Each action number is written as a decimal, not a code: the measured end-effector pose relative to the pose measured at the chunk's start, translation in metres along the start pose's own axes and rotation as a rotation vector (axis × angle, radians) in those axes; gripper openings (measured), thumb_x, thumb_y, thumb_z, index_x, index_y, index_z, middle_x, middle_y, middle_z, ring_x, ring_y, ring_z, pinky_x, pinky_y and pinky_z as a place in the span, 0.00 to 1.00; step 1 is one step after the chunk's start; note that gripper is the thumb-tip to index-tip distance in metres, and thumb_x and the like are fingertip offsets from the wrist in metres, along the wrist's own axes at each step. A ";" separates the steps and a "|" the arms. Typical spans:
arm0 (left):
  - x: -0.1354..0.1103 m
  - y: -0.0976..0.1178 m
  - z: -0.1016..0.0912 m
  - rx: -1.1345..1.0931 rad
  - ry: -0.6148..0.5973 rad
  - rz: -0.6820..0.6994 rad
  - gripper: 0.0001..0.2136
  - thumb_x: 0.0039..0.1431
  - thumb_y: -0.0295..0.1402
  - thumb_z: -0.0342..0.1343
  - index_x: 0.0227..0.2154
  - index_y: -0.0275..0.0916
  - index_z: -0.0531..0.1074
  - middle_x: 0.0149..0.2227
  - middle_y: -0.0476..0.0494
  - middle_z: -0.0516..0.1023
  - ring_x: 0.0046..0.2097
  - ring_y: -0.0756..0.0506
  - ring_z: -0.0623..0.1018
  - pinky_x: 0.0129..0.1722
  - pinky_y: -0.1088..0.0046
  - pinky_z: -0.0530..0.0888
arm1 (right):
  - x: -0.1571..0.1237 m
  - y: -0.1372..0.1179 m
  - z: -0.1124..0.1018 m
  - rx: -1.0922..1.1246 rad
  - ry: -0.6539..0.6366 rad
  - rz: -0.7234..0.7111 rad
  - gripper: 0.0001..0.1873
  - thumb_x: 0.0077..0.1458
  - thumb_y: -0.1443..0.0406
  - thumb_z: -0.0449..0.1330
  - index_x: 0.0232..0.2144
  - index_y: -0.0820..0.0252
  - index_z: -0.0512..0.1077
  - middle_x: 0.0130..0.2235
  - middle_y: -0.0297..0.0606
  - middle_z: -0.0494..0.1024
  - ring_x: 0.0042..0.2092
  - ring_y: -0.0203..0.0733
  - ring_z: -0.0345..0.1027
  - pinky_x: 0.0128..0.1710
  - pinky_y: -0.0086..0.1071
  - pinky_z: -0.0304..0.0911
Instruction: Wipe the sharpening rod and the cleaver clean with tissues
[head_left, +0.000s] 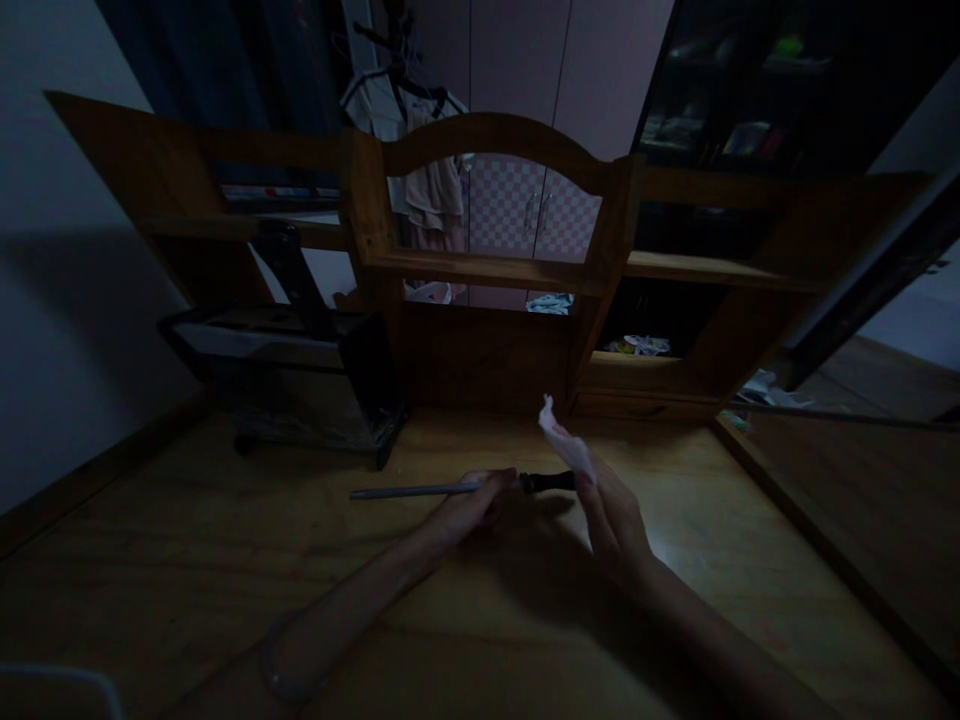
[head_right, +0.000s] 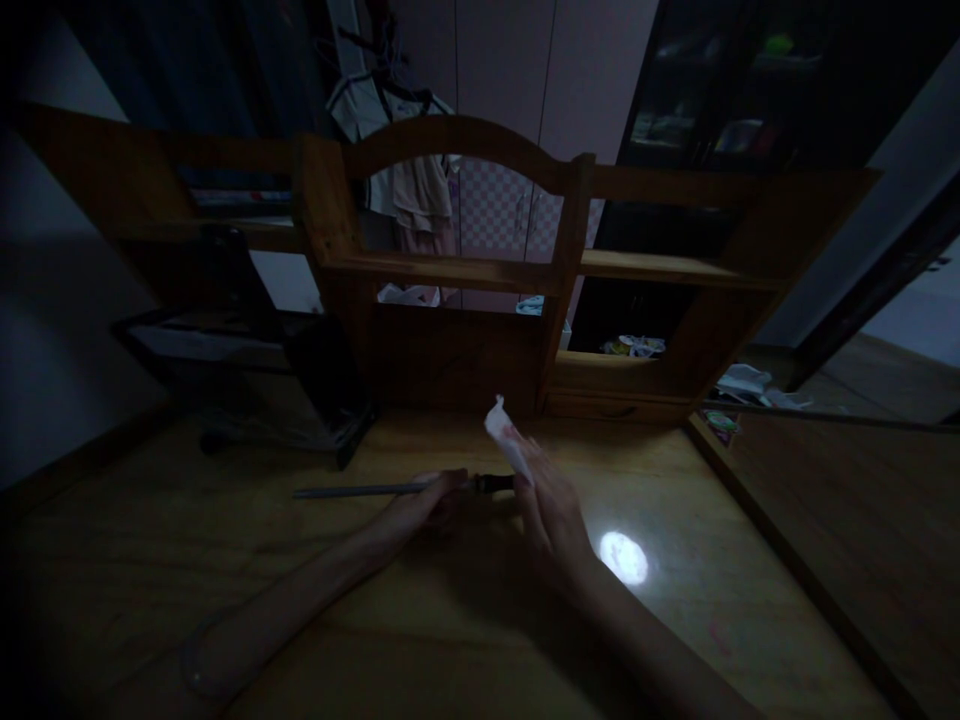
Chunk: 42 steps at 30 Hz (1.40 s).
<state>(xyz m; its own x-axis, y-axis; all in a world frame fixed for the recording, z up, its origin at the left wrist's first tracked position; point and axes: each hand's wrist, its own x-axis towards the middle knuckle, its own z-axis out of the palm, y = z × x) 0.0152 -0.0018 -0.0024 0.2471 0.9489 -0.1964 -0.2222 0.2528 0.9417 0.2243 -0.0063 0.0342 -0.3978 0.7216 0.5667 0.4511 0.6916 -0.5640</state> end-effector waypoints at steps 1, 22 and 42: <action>0.000 0.000 0.000 0.024 -0.003 0.013 0.21 0.55 0.51 0.56 0.20 0.39 0.62 0.16 0.57 0.55 0.17 0.55 0.56 0.16 0.77 0.56 | 0.002 -0.001 0.002 -0.030 -0.082 -0.050 0.23 0.67 0.63 0.41 0.61 0.56 0.60 0.58 0.44 0.70 0.61 0.50 0.59 0.61 0.49 0.54; 0.003 -0.009 -0.005 0.003 -0.075 0.037 0.19 0.55 0.51 0.55 0.27 0.39 0.63 0.17 0.60 0.54 0.15 0.56 0.54 0.18 0.78 0.63 | -0.008 0.050 -0.007 -0.049 0.352 0.364 0.18 0.53 0.59 0.58 0.44 0.62 0.75 0.40 0.46 0.78 0.39 0.52 0.72 0.38 0.43 0.68; -0.001 -0.004 -0.003 -0.025 0.176 -0.029 0.16 0.52 0.48 0.58 0.29 0.37 0.69 0.22 0.53 0.65 0.23 0.53 0.67 0.23 0.77 0.68 | 0.012 -0.015 -0.007 0.144 -0.280 -0.025 0.20 0.67 0.62 0.45 0.52 0.55 0.72 0.55 0.41 0.74 0.57 0.50 0.65 0.60 0.43 0.55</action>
<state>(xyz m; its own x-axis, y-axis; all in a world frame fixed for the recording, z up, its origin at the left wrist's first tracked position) 0.0135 -0.0031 -0.0065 0.0852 0.9590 -0.2703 -0.2418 0.2830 0.9281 0.2183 -0.0085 0.0534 -0.6206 0.6712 0.4053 0.3287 0.6920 -0.6427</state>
